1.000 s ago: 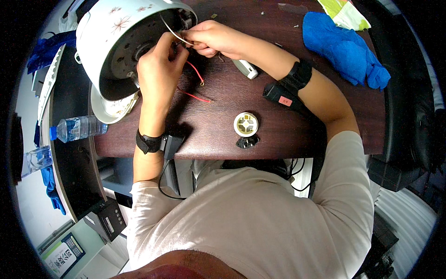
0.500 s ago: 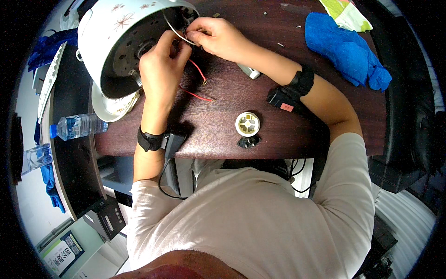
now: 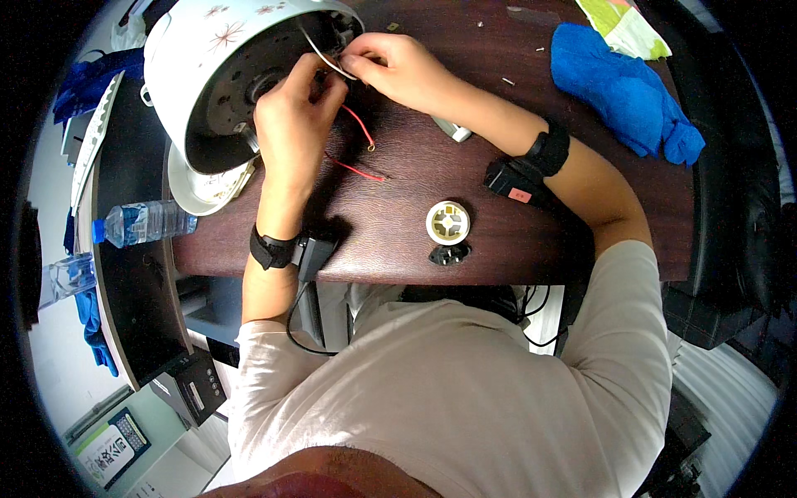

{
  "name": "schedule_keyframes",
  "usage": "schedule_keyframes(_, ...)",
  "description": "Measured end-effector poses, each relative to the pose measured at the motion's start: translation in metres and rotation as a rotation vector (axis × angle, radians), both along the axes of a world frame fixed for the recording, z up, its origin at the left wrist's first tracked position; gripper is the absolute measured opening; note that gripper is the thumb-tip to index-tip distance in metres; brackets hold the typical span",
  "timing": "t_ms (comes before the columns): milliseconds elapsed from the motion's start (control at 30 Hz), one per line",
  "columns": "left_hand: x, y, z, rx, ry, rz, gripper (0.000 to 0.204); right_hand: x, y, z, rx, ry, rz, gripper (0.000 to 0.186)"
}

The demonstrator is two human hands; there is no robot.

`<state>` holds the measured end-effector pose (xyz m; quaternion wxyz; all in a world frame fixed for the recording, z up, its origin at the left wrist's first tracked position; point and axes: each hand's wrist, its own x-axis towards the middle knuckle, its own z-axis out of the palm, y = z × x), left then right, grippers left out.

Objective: The person is repairing a white appliance, likely a rice cooker, by manipulating its internal wiring. They use a screwdriver to adjust connections and handle various wires and small components on a wooden table.

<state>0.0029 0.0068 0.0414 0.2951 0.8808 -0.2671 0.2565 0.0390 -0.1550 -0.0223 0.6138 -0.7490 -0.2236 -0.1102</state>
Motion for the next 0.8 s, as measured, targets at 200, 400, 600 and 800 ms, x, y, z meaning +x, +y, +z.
schedule_keyframes(200,0.0015,-0.0001,-0.0027,-0.024,-0.053,-0.01,0.014,-0.0043,0.0001,0.002,0.031,0.009,0.012,0.016)
schedule_keyframes(400,0.0017,-0.0005,-0.0013,0.026,-0.009,0.03,0.014,0.0041,0.0009,-0.0052,0.018,-0.026,0.033,0.016)
schedule_keyframes(600,0.0025,0.0008,-0.0028,0.013,-0.028,0.01,0.014,0.002,-0.0022,0.0001,-0.038,0.024,0.031,0.017)
schedule_keyframes(800,0.0019,-0.0001,-0.0032,-0.014,-0.026,0.004,0.013,-0.0013,0.0006,-0.0032,0.108,-0.012,0.025,0.018)
